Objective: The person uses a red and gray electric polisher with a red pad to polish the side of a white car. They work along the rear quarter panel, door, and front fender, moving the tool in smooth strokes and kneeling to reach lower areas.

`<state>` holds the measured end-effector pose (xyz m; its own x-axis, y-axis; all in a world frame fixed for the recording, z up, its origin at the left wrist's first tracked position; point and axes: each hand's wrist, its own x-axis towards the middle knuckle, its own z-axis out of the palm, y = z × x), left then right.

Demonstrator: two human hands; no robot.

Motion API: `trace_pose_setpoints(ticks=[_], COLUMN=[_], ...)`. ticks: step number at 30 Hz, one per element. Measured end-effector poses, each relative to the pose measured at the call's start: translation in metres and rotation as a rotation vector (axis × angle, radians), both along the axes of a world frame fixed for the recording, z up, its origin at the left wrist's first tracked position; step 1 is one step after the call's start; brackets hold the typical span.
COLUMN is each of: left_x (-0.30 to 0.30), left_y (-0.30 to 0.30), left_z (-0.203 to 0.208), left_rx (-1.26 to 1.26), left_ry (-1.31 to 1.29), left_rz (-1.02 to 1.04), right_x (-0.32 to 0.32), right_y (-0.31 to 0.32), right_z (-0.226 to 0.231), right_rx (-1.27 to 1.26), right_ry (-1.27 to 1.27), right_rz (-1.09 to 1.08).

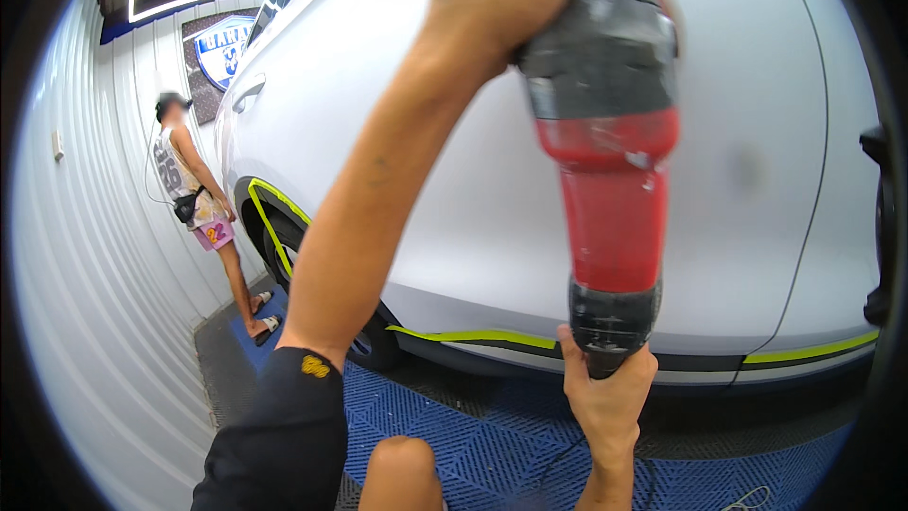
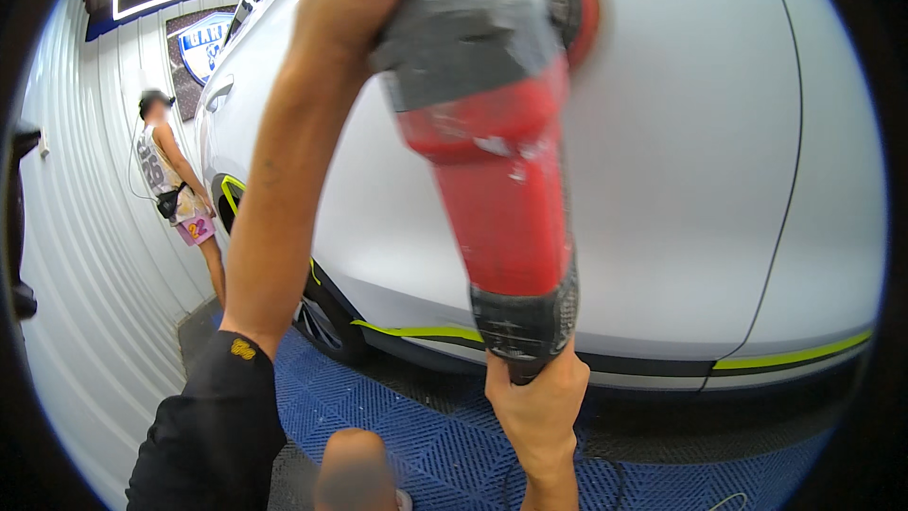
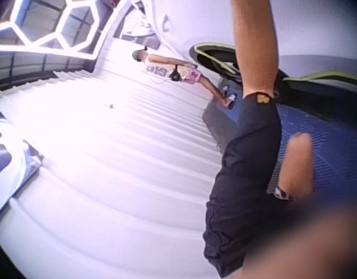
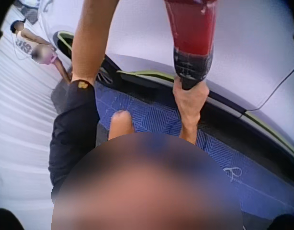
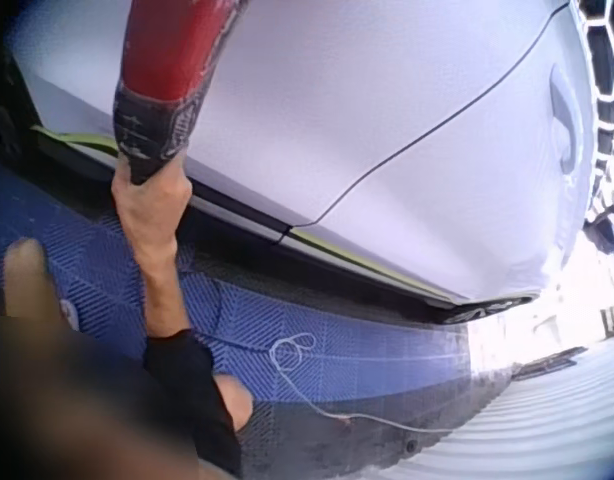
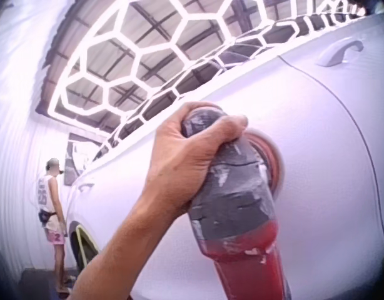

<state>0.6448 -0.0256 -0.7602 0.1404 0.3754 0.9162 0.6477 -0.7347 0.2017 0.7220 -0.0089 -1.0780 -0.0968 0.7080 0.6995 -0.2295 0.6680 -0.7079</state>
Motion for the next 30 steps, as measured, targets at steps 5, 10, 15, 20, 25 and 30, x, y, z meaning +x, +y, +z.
trace_pose_setpoints(ticks=[5, 10, 15, 20, 25, 30], left_x=[-0.077, -0.127, -0.165, -0.19, -0.176, -0.142], left_y=[-0.018, -0.041, -0.067, -0.081, -0.081, -0.067], left_z=[0.009, 0.0, -0.007, -0.016, -0.012, -0.001], left_rx=[0.147, 0.12, 0.066, 0.123, 0.106, 0.053], left_ry=[-0.082, -0.156, -0.312, -0.419, -0.353, -0.199], left_rz=[0.133, 0.035, 0.093, 0.142, 0.226, 0.274], right_x=[-0.034, -0.048, -0.054, -0.059, -0.059, -0.05], right_y=[0.0, -0.011, -0.017, -0.018, -0.022, -0.03], right_z=[0.009, 0.022, 0.033, 0.038, 0.035, 0.028], right_rx=[0.179, 0.237, 0.25, 0.279, 0.266, 0.174], right_ry=[-0.104, -0.251, -0.382, -0.464, -0.439, -0.325], right_rz=[0.037, 0.024, 0.083, 0.134, 0.151, 0.196])
